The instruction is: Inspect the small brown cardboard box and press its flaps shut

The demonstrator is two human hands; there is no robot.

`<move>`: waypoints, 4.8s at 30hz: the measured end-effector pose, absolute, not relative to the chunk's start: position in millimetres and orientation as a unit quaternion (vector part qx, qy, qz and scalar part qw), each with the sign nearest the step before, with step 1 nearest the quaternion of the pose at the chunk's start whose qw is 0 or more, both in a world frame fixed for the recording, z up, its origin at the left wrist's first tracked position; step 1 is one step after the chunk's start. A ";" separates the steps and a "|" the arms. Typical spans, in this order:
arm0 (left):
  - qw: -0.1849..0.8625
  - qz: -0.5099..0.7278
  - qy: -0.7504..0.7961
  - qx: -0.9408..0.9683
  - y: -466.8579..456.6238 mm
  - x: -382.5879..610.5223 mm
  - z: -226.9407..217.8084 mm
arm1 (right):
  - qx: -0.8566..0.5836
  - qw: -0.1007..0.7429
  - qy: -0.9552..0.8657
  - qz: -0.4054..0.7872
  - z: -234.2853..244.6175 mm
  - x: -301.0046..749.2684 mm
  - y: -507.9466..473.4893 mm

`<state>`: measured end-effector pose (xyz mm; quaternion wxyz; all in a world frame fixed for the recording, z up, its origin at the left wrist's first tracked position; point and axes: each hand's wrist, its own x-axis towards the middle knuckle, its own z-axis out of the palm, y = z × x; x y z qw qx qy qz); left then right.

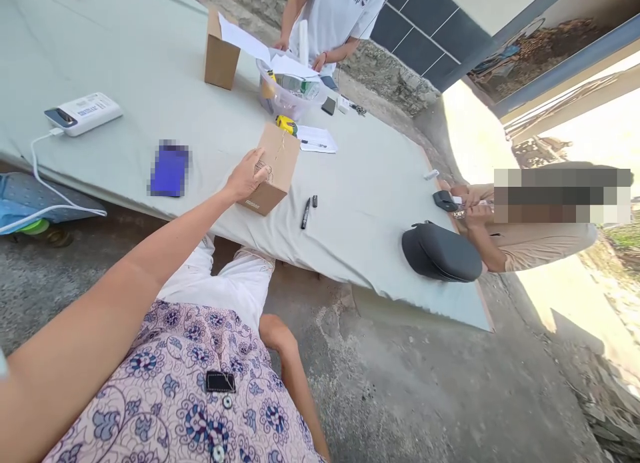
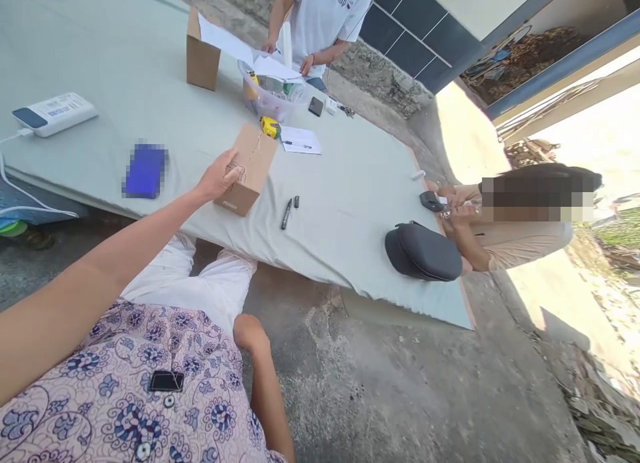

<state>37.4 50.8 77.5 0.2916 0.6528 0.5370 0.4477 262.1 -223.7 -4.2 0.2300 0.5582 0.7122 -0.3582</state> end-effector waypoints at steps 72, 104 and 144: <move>0.244 0.492 0.570 0.611 5.7 -1.3 11.4 | 0.583 -0.508 0.590 -0.234 -26.3 179.1 -10.0; 0.285 0.542 0.495 0.616 3.3 -0.3 -8.7 | 0.588 -0.494 0.584 -0.262 -38.4 196.5 -24.3; 0.248 0.513 0.563 0.598 20.7 -5.7 1.4 | 0.588 -0.475 0.625 -0.195 -23.5 175.4 -17.9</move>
